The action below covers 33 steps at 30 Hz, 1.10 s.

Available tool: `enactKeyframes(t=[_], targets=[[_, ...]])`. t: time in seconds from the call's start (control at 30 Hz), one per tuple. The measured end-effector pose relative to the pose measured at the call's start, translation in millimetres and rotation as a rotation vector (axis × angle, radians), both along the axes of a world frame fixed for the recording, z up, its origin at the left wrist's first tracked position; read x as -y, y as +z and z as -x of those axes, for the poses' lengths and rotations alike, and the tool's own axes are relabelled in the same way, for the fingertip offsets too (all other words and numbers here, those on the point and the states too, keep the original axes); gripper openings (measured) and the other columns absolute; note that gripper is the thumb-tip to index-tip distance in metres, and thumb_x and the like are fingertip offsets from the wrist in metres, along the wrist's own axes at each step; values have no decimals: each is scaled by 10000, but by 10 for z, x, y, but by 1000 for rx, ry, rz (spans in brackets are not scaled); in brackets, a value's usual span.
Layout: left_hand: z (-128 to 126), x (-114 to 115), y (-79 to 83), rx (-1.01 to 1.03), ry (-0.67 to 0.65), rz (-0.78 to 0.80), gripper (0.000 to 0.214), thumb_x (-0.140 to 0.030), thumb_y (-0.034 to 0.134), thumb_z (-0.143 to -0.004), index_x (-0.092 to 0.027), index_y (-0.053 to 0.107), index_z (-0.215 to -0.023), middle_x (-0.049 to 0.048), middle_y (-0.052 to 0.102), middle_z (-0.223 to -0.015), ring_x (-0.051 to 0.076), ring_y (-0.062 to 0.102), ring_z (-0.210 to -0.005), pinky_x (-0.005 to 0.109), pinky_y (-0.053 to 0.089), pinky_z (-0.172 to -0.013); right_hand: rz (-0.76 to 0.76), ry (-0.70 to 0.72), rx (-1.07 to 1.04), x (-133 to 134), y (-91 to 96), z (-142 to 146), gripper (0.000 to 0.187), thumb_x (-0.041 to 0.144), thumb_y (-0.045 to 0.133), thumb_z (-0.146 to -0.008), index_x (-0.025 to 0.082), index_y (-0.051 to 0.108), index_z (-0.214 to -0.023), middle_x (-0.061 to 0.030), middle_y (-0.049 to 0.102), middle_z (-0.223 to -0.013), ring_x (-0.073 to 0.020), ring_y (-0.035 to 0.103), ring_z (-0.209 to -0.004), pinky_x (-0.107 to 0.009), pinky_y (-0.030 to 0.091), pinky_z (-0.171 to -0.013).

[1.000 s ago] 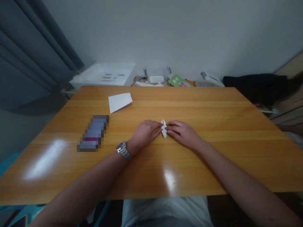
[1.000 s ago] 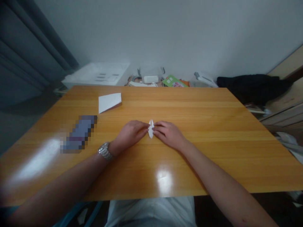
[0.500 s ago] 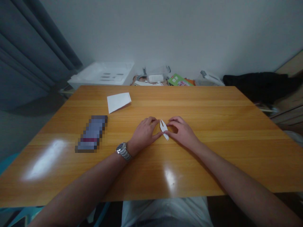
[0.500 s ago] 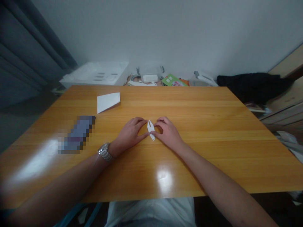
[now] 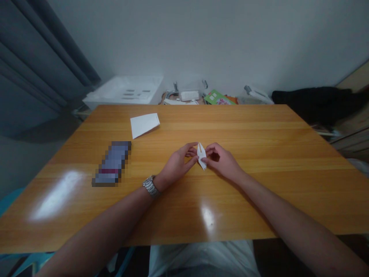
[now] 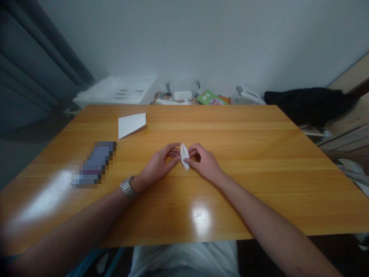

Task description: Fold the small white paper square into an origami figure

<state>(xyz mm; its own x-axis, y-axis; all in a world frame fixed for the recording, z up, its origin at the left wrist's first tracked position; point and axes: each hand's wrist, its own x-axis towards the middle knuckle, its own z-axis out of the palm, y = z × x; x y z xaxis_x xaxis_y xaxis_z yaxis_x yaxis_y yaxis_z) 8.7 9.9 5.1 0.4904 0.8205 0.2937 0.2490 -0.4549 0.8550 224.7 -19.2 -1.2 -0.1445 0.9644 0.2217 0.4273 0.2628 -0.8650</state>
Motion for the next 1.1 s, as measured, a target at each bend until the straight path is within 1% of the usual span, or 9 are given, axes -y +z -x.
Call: enactKeyframes(t=[0.13,0.2,0.27,0.4,0.57,0.8,0.93,1.03,1.1], targets=[[-40,1,-29,195,16,226,440,-253,711,-890,-169,516,-1276,69,694,-990,161,698,-902,293,578,-821,96,45,-216,50,28,57,306,364,790,-821,234,604,-1027,-29,737,-944,-186,696,-820,-331,544,-761],[-49,8,-22,245,-9,321,500,-262,750,-859,-163,501,-1281,62,690,-960,155,701,-858,286,575,-794,112,48,-276,71,59,83,320,387,798,-813,228,607,-1015,-37,743,-941,-183,703,-824,-329,553,-768],[-54,18,-4,277,-33,372,550,-265,769,-842,-159,481,-1299,57,692,-947,150,704,-831,284,573,-785,121,42,-306,87,94,100,319,412,793,-814,223,614,-998,-47,747,-946,-185,709,-834,-329,562,-772],[-64,25,32,283,-20,364,510,-264,761,-844,-147,503,-1268,63,698,-955,151,701,-844,283,570,-787,143,48,-324,103,133,112,333,461,775,-823,215,634,-998,-59,746,-942,-190,711,-844,-337,573,-779],[-67,10,37,305,13,326,459,-282,755,-839,-140,542,-1220,65,701,-940,158,694,-862,286,572,-790,216,74,-305,111,111,113,348,474,808,-776,203,652,-929,-50,739,-904,-182,696,-792,-330,574,-749],[-66,53,59,288,-77,390,388,-378,797,-812,-128,662,-1077,98,737,-1054,180,699,-938,304,558,-865,182,58,-226,133,167,116,295,460,743,-852,202,722,-994,-66,766,-955,-192,710,-835,-336,564,-786],[-52,58,94,251,-40,350,312,-404,754,-853,-126,706,-985,79,743,-951,165,682,-866,275,536,-795,178,71,-235,137,167,107,298,448,763,-827,198,717,-984,-60,764,-933,-189,705,-813,-324,563,-759],[-46,56,122,232,3,344,306,-414,750,-848,-132,711,-959,65,737,-916,163,670,-834,270,526,-768,192,86,-239,137,142,96,301,443,786,-801,201,707,-960,-49,758,-912,-183,695,-791,-315,555,-739],[-44,61,142,225,8,358,314,-416,757,-836,-134,707,-964,61,732,-908,161,663,-825,267,520,-759,188,77,-213,136,128,87,274,440,771,-817,201,707,-935,-45,757,-893,-181,687,-772,-312,545,-725]])
